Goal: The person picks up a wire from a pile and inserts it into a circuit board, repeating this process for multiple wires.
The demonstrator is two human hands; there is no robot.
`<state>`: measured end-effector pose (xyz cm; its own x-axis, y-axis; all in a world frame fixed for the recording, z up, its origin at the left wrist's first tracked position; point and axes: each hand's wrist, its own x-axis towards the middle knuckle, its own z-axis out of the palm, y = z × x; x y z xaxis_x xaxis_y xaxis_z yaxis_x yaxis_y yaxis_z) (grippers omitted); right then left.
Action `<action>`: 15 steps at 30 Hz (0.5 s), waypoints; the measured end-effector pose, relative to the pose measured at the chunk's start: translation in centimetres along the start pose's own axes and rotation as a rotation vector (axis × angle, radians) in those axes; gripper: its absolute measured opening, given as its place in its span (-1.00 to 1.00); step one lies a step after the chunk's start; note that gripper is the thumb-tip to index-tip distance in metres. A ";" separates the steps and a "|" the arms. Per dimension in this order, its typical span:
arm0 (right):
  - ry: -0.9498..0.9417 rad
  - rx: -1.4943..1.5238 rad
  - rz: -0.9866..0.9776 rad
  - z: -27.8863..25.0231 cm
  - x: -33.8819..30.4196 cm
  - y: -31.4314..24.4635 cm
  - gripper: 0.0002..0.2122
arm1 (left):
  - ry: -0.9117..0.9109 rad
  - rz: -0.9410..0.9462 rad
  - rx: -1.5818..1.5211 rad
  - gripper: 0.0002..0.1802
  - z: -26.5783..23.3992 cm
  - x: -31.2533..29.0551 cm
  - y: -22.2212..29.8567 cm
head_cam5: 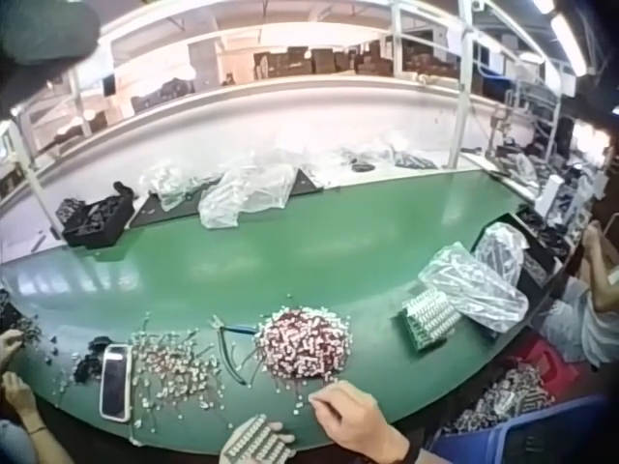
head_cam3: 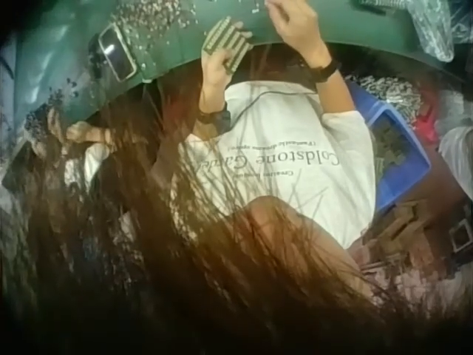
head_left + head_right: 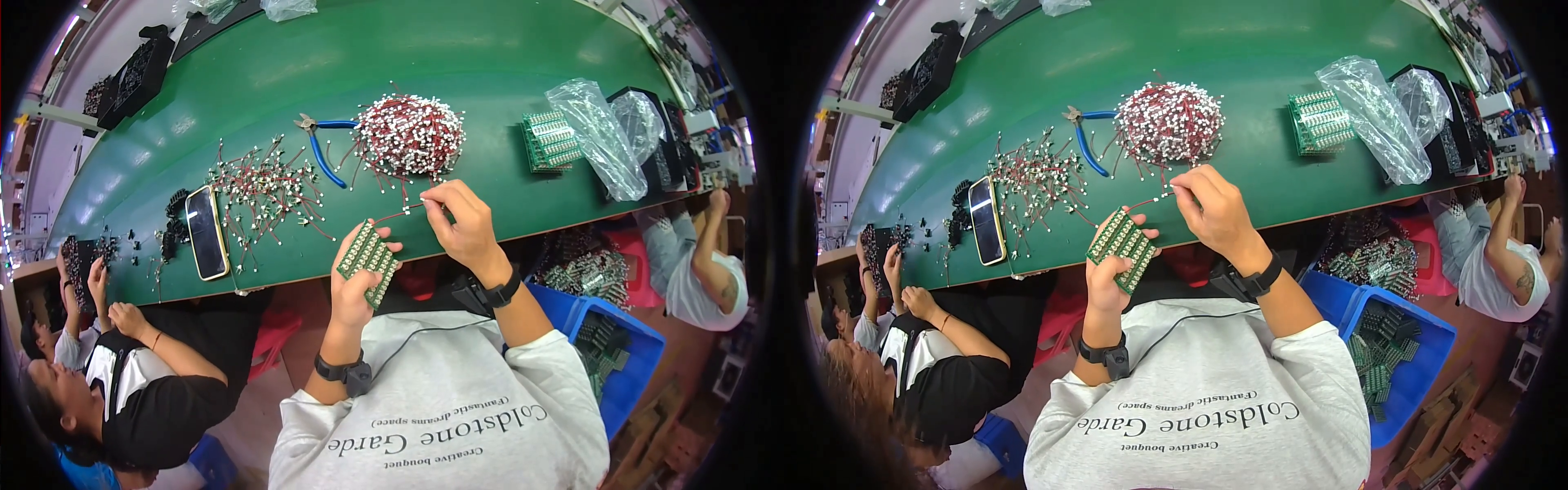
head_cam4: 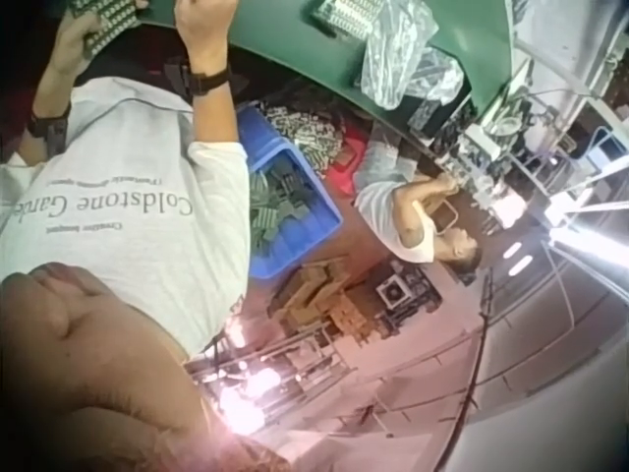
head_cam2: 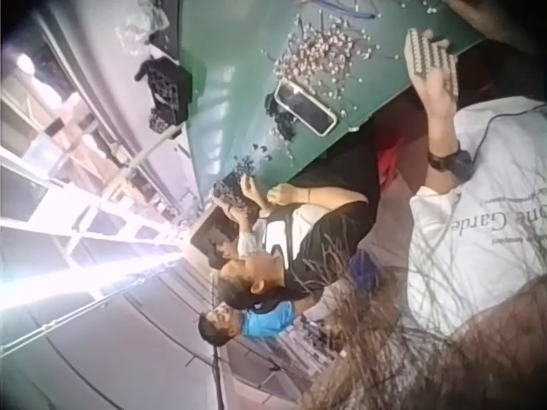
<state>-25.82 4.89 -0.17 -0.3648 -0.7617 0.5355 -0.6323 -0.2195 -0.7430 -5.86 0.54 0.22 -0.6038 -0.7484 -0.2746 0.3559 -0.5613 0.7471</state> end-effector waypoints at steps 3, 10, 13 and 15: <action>0.025 0.039 0.025 0.0 0.1 -1.7 -0.91 | -0.001 0.015 0.012 -0.13 0.1 0.1 -0.1; -0.183 0.166 0.054 2.0 -1.1 -3.8 -0.91 | 0.037 0.058 0.013 -0.13 0.3 0.1 -0.1; -0.204 0.134 0.057 2.7 -1.3 -3.1 -0.91 | 0.012 0.086 0.042 -0.13 0.2 0.0 -0.2; -0.218 0.121 0.036 2.9 -1.2 -3.0 -0.92 | 0.005 0.104 0.100 -0.13 0.1 -0.1 -0.4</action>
<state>-21.44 4.71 0.24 -0.2211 -0.8811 0.4180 -0.5300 -0.2512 -0.8100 -6.02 0.87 0.06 -0.5640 -0.8024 -0.1950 0.3432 -0.4426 0.8285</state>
